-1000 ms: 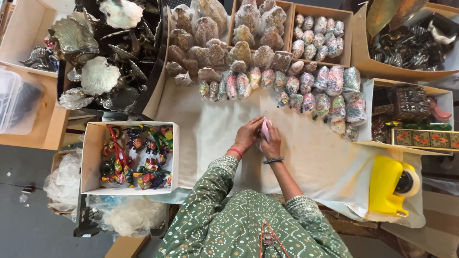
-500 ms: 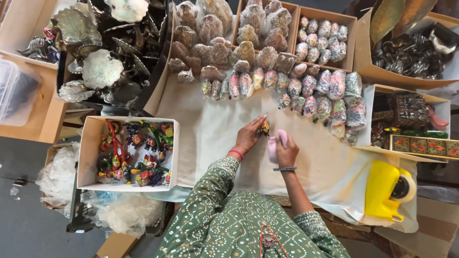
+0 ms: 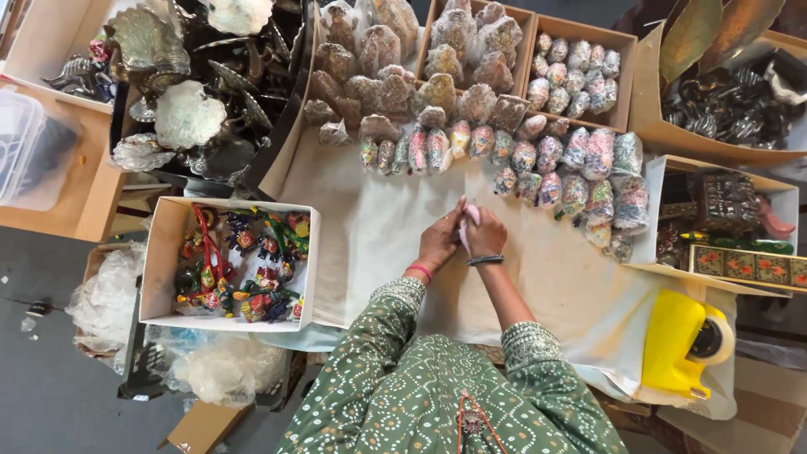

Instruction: The person picks up small, colorful figurines from a box and wipes them with a pink cloth. They then place the figurines into clear plastic bags and tie the bags shut. The person works at a table surrounded by boxes of wrapped items.

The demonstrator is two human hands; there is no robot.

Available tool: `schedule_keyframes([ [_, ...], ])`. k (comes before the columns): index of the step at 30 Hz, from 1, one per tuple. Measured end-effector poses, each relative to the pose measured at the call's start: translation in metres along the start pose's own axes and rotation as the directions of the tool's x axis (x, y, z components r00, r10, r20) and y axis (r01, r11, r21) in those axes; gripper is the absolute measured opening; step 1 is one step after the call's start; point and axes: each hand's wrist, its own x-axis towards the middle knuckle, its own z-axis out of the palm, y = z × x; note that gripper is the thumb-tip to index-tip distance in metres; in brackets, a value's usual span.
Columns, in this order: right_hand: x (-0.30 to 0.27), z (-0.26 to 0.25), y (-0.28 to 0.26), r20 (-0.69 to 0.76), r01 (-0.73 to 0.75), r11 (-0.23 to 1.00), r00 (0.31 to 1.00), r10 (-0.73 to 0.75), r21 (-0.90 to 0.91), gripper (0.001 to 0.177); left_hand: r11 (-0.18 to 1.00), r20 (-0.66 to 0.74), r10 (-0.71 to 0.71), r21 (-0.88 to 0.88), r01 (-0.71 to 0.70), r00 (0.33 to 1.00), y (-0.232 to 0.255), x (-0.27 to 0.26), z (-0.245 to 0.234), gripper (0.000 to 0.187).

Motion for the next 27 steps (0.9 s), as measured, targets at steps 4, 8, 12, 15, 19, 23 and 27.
schedule_keyframes([
  [4, -0.013, 0.003, 0.007, -0.025, -0.137, 0.989, 0.99, 0.138, 0.049, 0.027, 0.995, -0.067, 0.08, -0.062, -0.084, 0.995, 0.004, -0.001, -0.007, 0.103],
  [8, -0.053, -0.002, 0.016, -0.07, -0.01, 0.999, 0.997, 0.014, 0.047, 0.033, 0.991, -0.104, 0.091, -0.084, -0.1, 0.99, 0.01, -0.003, -0.01, 0.1],
  [12, -0.095, -0.014, 0.047, 0.06, 0.082, 0.997, 0.995, -0.081, -0.011, 0.025, 0.996, -0.064, 0.049, -0.074, -0.054, 0.997, 0.007, 0.0, -0.007, 0.099],
  [15, -0.112, -0.045, 0.066, 0.049, 0.183, 0.978, 0.981, -0.189, 0.098, 0.024, 0.996, -0.026, -0.032, -0.087, 0.03, 0.999, -0.001, 0.001, 0.002, 0.094],
  [19, -0.101, -0.092, 0.126, 0.04, 0.08, 0.993, 0.996, -0.077, -0.092, 0.026, 0.984, -0.087, -0.109, -0.153, 0.095, 0.99, 0.0, -0.013, -0.009, 0.094],
  [23, -0.08, -0.134, 0.158, 0.093, 0.104, 0.96, 0.992, -0.082, -0.262, 0.051, 0.975, -0.395, -0.054, -0.22, -0.037, 0.917, -0.011, -0.067, -0.042, 0.096],
  [27, -0.079, -0.128, 0.162, -0.017, 0.209, 0.952, 0.976, -0.218, -0.225, 0.068, 0.906, -0.411, -0.297, -0.406, 0.118, 0.862, -0.004, -0.155, -0.084, 0.071],
])
